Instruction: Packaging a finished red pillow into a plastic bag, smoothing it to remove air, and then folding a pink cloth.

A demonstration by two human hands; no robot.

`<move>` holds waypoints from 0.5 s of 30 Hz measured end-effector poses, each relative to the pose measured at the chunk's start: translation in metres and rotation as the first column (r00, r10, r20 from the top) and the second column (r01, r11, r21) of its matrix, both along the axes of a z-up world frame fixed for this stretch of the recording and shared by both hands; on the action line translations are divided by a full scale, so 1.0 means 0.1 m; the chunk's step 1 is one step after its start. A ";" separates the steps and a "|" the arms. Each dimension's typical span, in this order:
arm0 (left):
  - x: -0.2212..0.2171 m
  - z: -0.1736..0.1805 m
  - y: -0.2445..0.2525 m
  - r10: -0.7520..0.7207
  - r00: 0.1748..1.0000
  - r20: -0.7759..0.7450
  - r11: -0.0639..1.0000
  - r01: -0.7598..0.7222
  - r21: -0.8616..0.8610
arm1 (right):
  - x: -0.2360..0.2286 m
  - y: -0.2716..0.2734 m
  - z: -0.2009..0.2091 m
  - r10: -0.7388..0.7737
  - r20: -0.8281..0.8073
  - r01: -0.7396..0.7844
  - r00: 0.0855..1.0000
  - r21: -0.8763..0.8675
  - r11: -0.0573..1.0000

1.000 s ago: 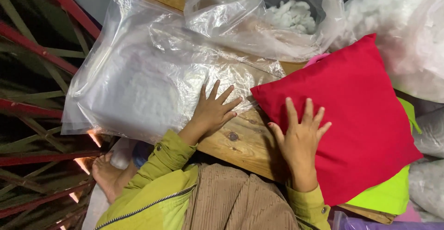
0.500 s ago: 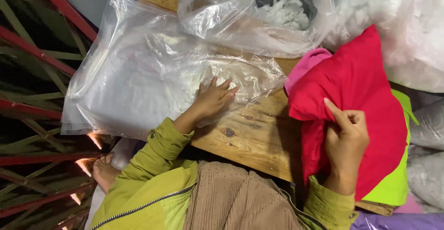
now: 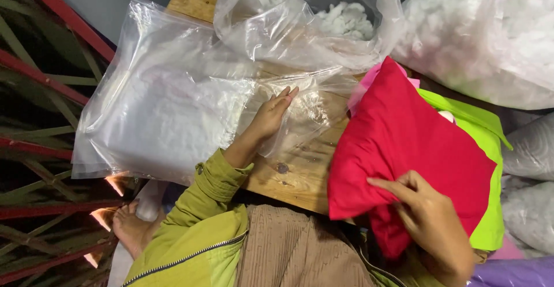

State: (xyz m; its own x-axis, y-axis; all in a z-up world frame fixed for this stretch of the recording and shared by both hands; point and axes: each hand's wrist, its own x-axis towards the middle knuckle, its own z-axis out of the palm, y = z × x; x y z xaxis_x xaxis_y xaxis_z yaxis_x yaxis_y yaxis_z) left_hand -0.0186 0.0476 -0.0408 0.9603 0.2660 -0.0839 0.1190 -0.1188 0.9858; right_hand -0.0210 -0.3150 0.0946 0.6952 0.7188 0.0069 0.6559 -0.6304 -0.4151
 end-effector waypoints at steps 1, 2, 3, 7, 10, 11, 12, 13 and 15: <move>0.05 -0.07 0.03 0.000 1.000 0.007 1.000 0.000 -0.001 | 0.03 -0.12 0.04 0.000 0.007 0.000 1.000 -0.001 1.000; 0.11 -0.14 0.06 0.032 0.993 0.117 0.997 -0.024 -0.073 | 0.06 -0.25 0.08 0.107 -0.118 -0.105 0.987 0.025 0.994; 0.14 -0.23 0.08 0.071 0.973 0.218 0.988 -0.039 -0.150 | 0.07 -0.38 0.11 0.214 -0.243 -0.205 0.946 0.062 0.977; 0.17 -0.02 -0.04 0.085 0.979 0.185 0.989 -0.060 -0.138 | 0.07 -0.16 0.13 0.389 -0.358 -0.362 0.848 0.144 0.921; 0.18 0.00 -0.17 -0.008 0.991 0.136 1.000 0.011 -0.019 | -0.01 0.20 0.05 0.098 -0.216 -0.061 0.972 0.169 0.984; 0.15 -0.01 -0.20 -0.040 0.995 0.096 0.997 0.033 0.070 | -0.07 0.34 0.07 -0.148 -0.018 0.148 0.989 0.244 0.958; 0.11 -0.02 -0.24 -0.068 0.996 0.054 0.986 0.059 0.158 | -0.13 0.48 0.10 -0.397 0.157 0.324 0.904 0.355 0.877; 0.06 0.01 -0.26 -0.066 0.997 0.051 0.985 0.057 0.160 | -0.16 0.50 0.07 -0.396 0.154 0.323 0.905 0.356 0.877; -0.04 0.08 -0.30 -0.084 0.992 0.095 0.988 0.070 0.135 | -0.23 0.56 0.00 -0.539 0.418 0.273 0.731 0.545 0.792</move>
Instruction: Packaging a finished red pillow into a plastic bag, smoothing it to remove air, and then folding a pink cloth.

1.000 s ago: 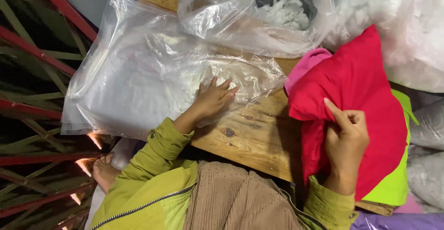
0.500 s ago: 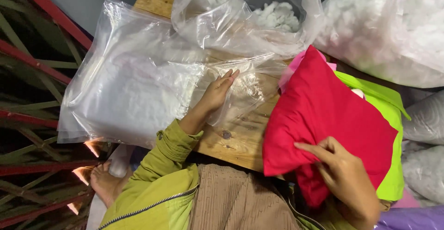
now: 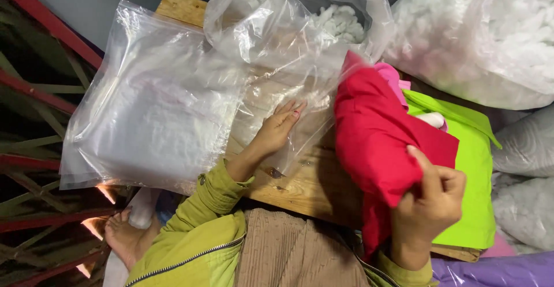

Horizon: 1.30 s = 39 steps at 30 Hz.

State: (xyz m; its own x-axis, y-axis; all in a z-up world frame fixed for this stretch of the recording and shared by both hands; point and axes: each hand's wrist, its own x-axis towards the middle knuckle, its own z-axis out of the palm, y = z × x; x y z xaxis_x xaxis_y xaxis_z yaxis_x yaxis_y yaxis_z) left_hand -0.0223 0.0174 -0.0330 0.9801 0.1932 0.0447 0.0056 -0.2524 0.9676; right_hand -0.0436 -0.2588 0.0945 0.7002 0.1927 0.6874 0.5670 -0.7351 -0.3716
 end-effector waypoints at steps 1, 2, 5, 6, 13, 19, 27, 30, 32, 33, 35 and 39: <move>-0.01 -0.10 0.03 0.002 1.000 -0.002 1.000 -0.002 0.001 | 0.06 0.12 -0.22 0.002 -0.002 -0.002 1.000 0.001 1.000; -0.01 -0.19 0.05 0.003 1.000 0.009 1.000 -0.002 -0.030 | 0.13 0.22 -0.42 0.035 0.174 -0.003 0.984 -0.183 0.983; 0.00 -0.35 0.10 0.013 0.998 -0.062 1.000 -0.013 -0.009 | 0.35 0.52 -1.16 0.143 0.117 -0.061 0.983 -0.523 0.850; 0.01 -0.38 0.14 0.030 0.989 -0.143 0.999 -0.024 0.048 | 0.44 0.64 -1.43 0.149 -0.109 -0.184 0.983 -0.647 0.740; -0.10 -0.22 0.12 0.140 0.990 -0.020 0.948 -0.128 0.291 | 0.20 0.57 -0.73 0.402 -0.534 -0.626 0.744 -0.345 0.700; 0.06 -0.58 0.12 0.225 0.911 0.347 0.678 -0.402 0.616 | 0.24 0.87 -1.36 0.493 -0.240 -0.536 0.836 -0.547 0.643; 0.04 -0.86 0.40 0.242 0.967 0.074 0.844 -0.248 0.476 | 0.48 0.93 -1.39 0.204 -0.137 -0.244 0.969 -0.448 0.860; -0.14 -0.29 0.32 0.193 0.978 -0.073 0.981 -0.191 0.038 | 0.57 1.09 -1.54 0.162 -0.133 -0.205 0.978 -0.452 0.868; -0.13 -0.26 0.34 0.145 0.988 -0.060 0.981 -0.151 -0.123 | 0.59 1.17 -1.52 0.139 -0.163 -0.202 0.977 -0.480 0.854; -0.12 -0.23 0.36 0.104 0.994 -0.041 0.953 -0.111 -0.282 | 0.61 1.23 -1.50 0.122 -0.191 -0.204 0.974 -0.509 0.836; -0.17 -0.06 0.37 0.112 0.993 -0.030 0.953 -0.116 -0.281 | 0.64 1.20 -1.49 0.182 -0.205 -0.267 0.962 -0.537 0.800; -0.21 0.08 0.35 0.132 0.991 -0.027 0.989 -0.133 -0.060 | 0.54 1.00 -1.06 0.471 -0.544 -0.665 0.695 -0.238 0.708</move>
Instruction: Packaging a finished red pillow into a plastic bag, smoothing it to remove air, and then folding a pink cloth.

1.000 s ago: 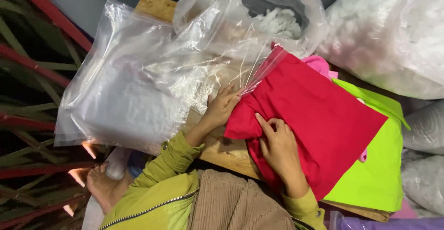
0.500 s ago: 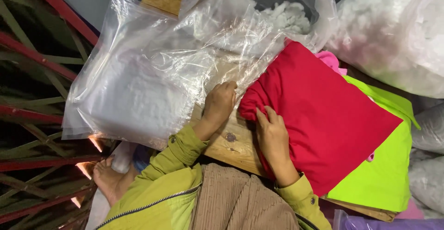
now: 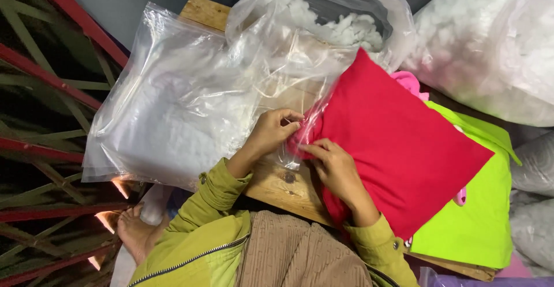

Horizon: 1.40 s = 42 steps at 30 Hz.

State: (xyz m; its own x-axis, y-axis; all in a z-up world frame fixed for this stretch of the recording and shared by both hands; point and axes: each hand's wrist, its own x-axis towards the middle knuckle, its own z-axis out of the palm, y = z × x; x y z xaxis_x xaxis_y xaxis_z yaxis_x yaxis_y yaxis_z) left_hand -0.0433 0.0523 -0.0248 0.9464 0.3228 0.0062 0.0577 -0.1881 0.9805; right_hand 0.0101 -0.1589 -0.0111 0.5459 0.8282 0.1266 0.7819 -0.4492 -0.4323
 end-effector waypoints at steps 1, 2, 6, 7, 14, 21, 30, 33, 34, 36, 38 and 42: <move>-0.01 0.05 0.02 0.000 1.000 0.003 1.000 0.000 -0.001 | -0.03 -0.09 0.22 0.000 0.003 0.000 1.000 -0.001 1.000; -0.01 0.10 0.04 0.007 1.000 0.001 0.999 -0.007 0.034 | -0.05 -0.19 0.44 0.041 -0.173 -0.057 0.984 -0.088 0.995; 0.17 0.10 0.18 -0.052 0.987 0.151 0.948 0.002 0.318 | 0.06 -0.54 1.01 -0.006 0.035 0.011 0.999 -0.137 0.990; 0.26 0.16 0.19 -0.055 0.987 0.149 0.949 0.005 0.317 | 0.19 -0.56 1.09 -0.009 0.033 0.014 0.999 -0.138 0.990; 1.28 -0.10 0.13 -0.087 0.994 -0.073 0.654 0.112 0.748 | 1.88 -0.25 0.53 -0.331 0.306 0.393 0.893 -0.170 0.904; 1.67 -0.28 0.07 -0.047 0.984 -0.172 0.720 0.153 0.677 | 2.22 -0.05 -0.22 -0.325 -0.130 0.287 0.937 -0.246 0.926; 1.51 0.05 0.00 0.007 0.990 0.138 0.905 -0.066 0.421 | 1.48 -0.01 0.51 0.077 -0.113 -0.076 0.991 0.021 0.997; 1.43 0.19 -0.07 -0.051 0.970 0.240 0.906 -0.056 0.419 | 1.51 0.03 0.35 0.117 -0.087 -0.117 0.989 -0.003 0.993; 1.37 0.24 -0.12 -0.054 0.969 0.239 0.906 -0.053 0.420 | 1.53 0.05 0.25 0.114 -0.087 -0.114 0.990 -0.001 0.993; 1.25 0.34 -0.22 -0.209 0.949 0.236 0.875 0.074 0.479 | 1.59 0.10 0.07 0.004 0.044 -0.002 0.999 -0.057 0.998; 1.04 0.53 -0.29 -0.255 0.947 0.198 0.834 0.111 0.541 | 1.60 0.01 0.03 -0.111 0.064 0.115 0.992 -0.061 0.991; 0.71 0.25 -0.13 -0.238 0.925 0.296 0.771 -0.005 0.637 | 1.70 -0.31 0.03 -0.260 0.135 0.277 0.956 -0.127 0.952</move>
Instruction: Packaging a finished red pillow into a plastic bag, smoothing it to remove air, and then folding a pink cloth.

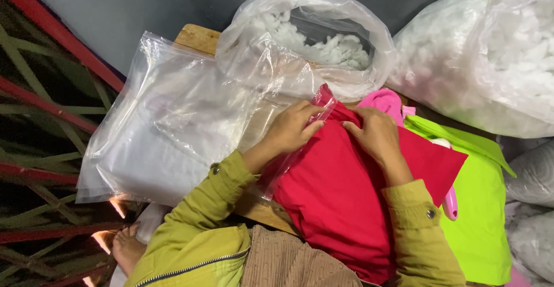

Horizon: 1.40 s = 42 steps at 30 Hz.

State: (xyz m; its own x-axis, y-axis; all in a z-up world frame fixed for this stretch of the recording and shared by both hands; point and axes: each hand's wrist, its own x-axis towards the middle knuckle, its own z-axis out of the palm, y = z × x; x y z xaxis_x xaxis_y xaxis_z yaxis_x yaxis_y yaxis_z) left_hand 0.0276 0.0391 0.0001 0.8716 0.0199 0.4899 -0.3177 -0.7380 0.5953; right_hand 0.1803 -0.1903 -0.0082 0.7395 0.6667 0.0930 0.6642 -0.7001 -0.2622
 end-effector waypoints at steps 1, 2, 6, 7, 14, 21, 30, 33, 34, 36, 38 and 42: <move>-0.16 -0.10 0.08 0.004 1.000 -0.008 1.000 -0.005 -0.008 | -0.22 -0.09 0.19 0.004 -0.008 -0.005 1.000 -0.008 1.000; -0.33 -0.20 0.16 0.054 0.997 0.049 0.998 -0.055 0.023 | -0.43 -0.17 0.37 0.065 0.029 -0.064 0.997 -0.031 0.997; -1.06 -0.35 0.20 0.221 0.972 0.082 0.975 -0.219 -0.030 | -1.44 -0.22 1.01 0.298 -0.097 -0.306 0.950 -0.081 0.948; -1.19 -0.36 0.11 0.232 0.970 0.066 0.972 -0.230 -0.037 | -1.62 -0.20 0.86 0.308 -0.114 -0.318 0.945 -0.087 0.944; -1.49 -0.57 -0.17 0.392 0.913 0.115 0.887 -0.408 0.215 | -2.13 0.11 -0.03 0.264 -0.025 -0.262 0.964 -0.247 0.933; -1.38 -0.62 -0.34 0.293 0.895 0.337 0.889 -0.385 0.249 | -1.96 0.11 -0.69 0.116 0.454 -0.113 0.884 -0.033 0.993; -1.25 -0.25 -0.57 0.173 0.916 0.362 0.975 -0.212 0.069 | -1.92 0.11 -0.10 -0.167 -0.033 0.152 0.985 0.608 0.779; -1.15 -0.74 -0.39 0.079 0.993 0.092 0.955 -0.102 0.279 | -1.76 0.07 -0.10 0.311 -0.223 -0.305 0.924 0.062 0.950; -1.12 -0.69 -0.29 0.077 0.992 0.096 0.954 -0.101 0.283 | -1.76 0.01 0.20 0.310 -0.218 -0.303 0.925 0.066 0.951; -1.01 -0.57 -0.11 0.141 0.984 0.112 0.983 -0.153 0.102 | -1.71 -0.13 0.81 0.168 -0.258 -0.144 0.951 0.110 0.983; -0.85 -0.24 0.07 0.174 0.969 0.176 0.973 -0.196 0.121 | -1.34 -0.20 0.88 0.143 -0.124 -0.131 0.982 0.096 0.987; -0.15 0.20 0.32 0.218 0.958 0.185 0.930 -0.261 0.259 | -0.18 0.00 0.61 0.078 0.060 -0.081 0.995 0.049 0.995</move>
